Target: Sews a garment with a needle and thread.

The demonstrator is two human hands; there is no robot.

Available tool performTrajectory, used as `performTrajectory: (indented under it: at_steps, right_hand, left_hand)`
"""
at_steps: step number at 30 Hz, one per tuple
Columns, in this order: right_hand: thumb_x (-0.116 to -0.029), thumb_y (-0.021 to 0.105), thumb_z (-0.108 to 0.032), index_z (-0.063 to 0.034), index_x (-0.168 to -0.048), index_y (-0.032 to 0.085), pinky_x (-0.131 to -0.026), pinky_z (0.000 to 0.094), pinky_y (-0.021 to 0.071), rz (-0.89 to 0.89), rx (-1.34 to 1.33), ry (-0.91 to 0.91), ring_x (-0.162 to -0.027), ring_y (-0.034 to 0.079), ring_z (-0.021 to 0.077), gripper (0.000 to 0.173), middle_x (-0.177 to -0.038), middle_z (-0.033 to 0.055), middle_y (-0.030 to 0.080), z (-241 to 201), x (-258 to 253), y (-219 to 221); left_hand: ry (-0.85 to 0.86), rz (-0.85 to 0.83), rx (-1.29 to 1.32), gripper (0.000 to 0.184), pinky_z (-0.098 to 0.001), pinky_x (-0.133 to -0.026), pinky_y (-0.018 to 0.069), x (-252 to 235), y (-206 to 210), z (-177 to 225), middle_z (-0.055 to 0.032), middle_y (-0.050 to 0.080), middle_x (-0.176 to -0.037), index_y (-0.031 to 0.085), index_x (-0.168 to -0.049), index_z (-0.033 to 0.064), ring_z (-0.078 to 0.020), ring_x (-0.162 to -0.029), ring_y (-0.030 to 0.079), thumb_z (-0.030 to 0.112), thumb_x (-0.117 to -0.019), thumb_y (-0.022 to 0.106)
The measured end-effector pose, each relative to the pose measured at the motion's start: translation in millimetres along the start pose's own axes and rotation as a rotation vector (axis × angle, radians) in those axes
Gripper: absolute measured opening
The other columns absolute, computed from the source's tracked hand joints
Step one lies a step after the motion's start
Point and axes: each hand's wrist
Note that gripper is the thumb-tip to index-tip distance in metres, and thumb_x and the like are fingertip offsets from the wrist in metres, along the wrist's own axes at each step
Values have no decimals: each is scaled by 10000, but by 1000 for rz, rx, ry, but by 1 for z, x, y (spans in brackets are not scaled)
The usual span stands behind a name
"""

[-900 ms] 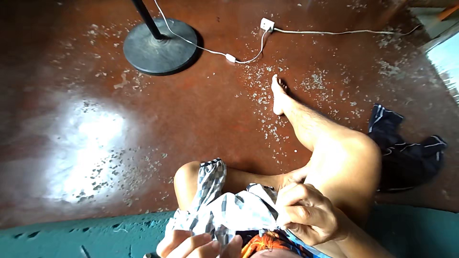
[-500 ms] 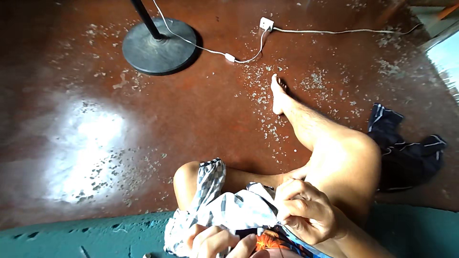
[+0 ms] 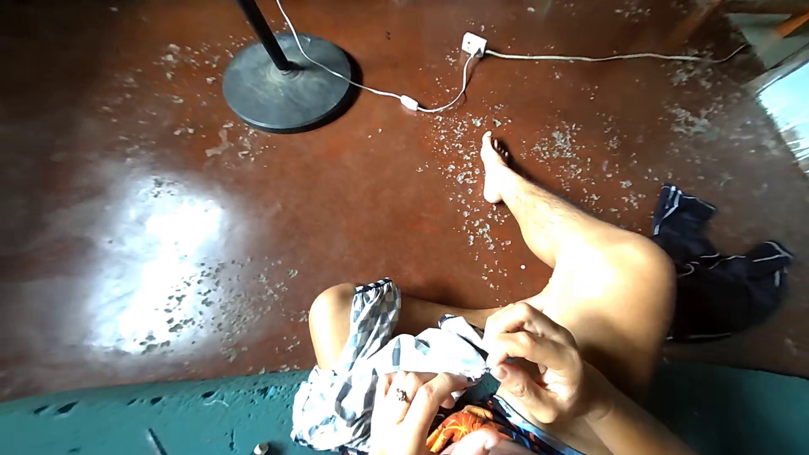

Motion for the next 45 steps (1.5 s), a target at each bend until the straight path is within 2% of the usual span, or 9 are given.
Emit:
performTrajectory:
  at_steps: [4,12,19,22,28,35,38,41,45]
  right_hand:
    - [-1046,532,-191,-44,-988,591,-875,86,478,3,-7,23,-991,585,-8,169,-1011,49,571,0,0,0]
    - [-1039,539,-204,-21,-983,602,-848,75,480,17,-44,95,-975,584,-23,202,-1002,54,582,1,1,0]
    - [-1030,544,-195,-8,-993,612,-843,69,478,6,-78,138,-967,579,-38,203,-1007,53,588,-1,1,1]
    - [-1031,540,-188,-12,-999,613,-852,75,481,6,-90,139,-971,582,-32,194,-1011,55,585,-2,1,1]
    - [-1032,544,-185,-3,-990,624,-854,79,488,15,-104,150,-975,588,-33,204,-1004,57,594,-1,2,1]
    - [-1021,548,-181,6,-982,625,-847,81,484,9,-100,152,-961,588,-26,206,-988,63,595,0,2,-1]
    - [-1024,548,-186,9,-980,622,-825,81,488,-5,-123,172,-945,588,-27,213,-989,66,596,-1,2,-2]
    - [-1026,568,-178,15,-995,632,-774,79,519,0,-182,250,-921,606,-44,206,-1010,63,610,-4,2,-4]
    - [-1049,562,-196,-5,-991,616,-691,105,576,-14,-328,384,-856,635,-61,206,-1029,32,592,-7,1,-4]
  left_hand:
    - [-34,-4,22,368,-213,-846,416,2,4,0,-8,678,-884,632,-1084,109,-51,-855,598,460,-977,642]
    - [-4,139,-17,124,-134,-851,448,-4,-10,-7,22,658,-924,651,-996,132,-2,-926,603,231,-1025,583]
    - [-11,134,-14,372,-134,-852,450,-6,-2,2,12,639,-986,605,-1104,152,-6,-954,594,477,-946,691]
    - [-36,143,-44,416,-93,-839,405,-10,12,0,13,568,-992,624,-1076,169,20,-957,539,537,-902,712]
    - [29,170,-52,81,-77,-879,352,-23,8,-1,5,537,-1045,714,-960,200,35,-975,490,280,-955,698]
    - [78,101,-163,74,-119,-953,355,-35,-7,-6,-3,555,-1080,676,-932,206,-1,-1043,508,270,-969,665]
    - [143,115,-270,103,-244,-932,355,-44,-17,-10,-16,598,-1113,704,-1020,230,-86,-1048,534,310,-1001,642]
    - [215,202,-320,114,-217,-980,352,-47,-29,-6,28,554,-1128,684,-1085,248,-52,-1071,518,300,-1017,608]
    - [355,187,-178,54,-229,-900,372,-27,-22,6,33,539,-951,605,-1039,215,-80,-901,533,255,-1005,620]
Point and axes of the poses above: each hand's wrist, its own x-axis away from the middle knuckle, its own y-axis out of the palm, z = x × y
